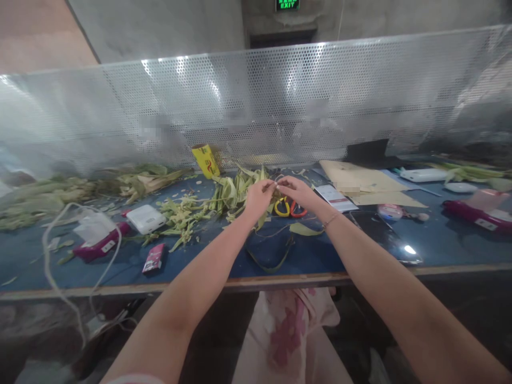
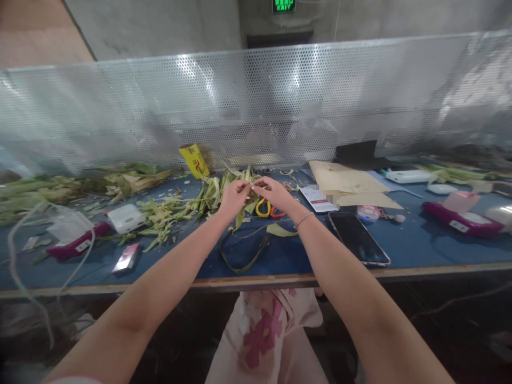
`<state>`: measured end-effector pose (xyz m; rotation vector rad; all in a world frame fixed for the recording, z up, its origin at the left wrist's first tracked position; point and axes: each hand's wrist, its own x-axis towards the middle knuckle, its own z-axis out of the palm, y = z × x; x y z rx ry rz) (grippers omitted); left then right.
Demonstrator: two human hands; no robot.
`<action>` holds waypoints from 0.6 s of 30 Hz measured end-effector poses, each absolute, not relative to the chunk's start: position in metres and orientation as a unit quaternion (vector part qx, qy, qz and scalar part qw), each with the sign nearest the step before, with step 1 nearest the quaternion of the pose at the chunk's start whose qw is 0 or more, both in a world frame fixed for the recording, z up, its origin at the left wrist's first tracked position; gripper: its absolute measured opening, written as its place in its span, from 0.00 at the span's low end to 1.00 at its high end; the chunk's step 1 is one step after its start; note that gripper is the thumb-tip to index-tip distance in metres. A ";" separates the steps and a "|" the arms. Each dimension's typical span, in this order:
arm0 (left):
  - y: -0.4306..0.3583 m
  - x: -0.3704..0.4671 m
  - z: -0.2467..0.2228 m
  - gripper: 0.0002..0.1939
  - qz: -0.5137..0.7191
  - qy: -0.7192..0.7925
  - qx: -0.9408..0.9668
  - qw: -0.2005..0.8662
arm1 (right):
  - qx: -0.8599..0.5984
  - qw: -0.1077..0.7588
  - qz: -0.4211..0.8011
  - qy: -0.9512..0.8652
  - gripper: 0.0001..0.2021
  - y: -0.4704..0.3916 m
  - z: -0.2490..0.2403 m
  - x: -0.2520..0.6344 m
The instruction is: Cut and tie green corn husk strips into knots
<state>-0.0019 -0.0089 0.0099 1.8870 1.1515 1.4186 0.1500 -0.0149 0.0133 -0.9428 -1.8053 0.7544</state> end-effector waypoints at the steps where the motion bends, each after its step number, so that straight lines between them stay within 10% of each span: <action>1: -0.009 -0.001 0.010 0.08 0.515 0.430 0.697 0.254 | -0.383 0.463 0.307 -0.738 0.12 -0.014 0.013 0.150; 13: -0.017 0.009 0.009 0.12 0.501 0.323 0.494 0.633 | -0.404 0.525 0.279 -0.695 0.09 -0.005 0.012 0.160; 18: -0.013 0.006 0.007 0.09 0.524 0.369 0.462 0.613 | -0.574 0.360 0.112 -0.727 0.12 0.003 0.010 0.176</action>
